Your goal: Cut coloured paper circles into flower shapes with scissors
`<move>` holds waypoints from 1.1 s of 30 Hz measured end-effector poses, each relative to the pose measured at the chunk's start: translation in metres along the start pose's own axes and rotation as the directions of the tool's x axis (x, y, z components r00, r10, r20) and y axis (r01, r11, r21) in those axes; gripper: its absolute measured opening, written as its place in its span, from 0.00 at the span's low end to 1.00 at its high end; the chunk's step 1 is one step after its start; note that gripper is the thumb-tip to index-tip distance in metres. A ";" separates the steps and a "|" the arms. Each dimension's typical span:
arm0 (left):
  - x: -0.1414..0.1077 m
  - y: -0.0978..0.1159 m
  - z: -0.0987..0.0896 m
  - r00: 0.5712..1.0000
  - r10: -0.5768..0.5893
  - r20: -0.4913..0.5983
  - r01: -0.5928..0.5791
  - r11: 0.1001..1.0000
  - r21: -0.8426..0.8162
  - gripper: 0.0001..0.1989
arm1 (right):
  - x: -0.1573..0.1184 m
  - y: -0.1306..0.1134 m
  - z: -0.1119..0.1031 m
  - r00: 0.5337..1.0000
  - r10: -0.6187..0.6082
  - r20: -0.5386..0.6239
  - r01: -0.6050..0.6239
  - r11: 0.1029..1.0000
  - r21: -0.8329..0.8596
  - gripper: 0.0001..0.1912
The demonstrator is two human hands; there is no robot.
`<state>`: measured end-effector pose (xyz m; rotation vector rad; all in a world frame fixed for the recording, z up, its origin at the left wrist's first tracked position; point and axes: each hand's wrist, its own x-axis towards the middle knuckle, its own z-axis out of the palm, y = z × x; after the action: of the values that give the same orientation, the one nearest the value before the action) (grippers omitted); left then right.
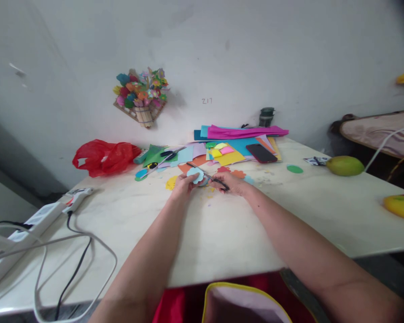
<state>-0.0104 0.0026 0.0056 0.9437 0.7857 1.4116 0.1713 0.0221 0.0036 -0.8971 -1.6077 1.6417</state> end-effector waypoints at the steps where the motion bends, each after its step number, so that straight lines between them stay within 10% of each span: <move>1: -0.001 0.000 0.001 1.000 0.000 0.000 0.000 1.000 0.001 0.12 | 0.000 0.000 0.000 1.000 0.002 0.002 -0.002 1.000 0.007 0.12; 33: 0.001 -0.003 -0.002 0.997 -0.057 0.050 0.054 0.997 0.063 0.11 | 0.001 0.001 0.000 0.999 -0.048 -0.003 0.048 0.999 -0.014 0.16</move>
<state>-0.0109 0.0037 0.0023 0.9943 0.8150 1.3162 0.1707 0.0230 0.0025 -0.8618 -1.6279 1.5968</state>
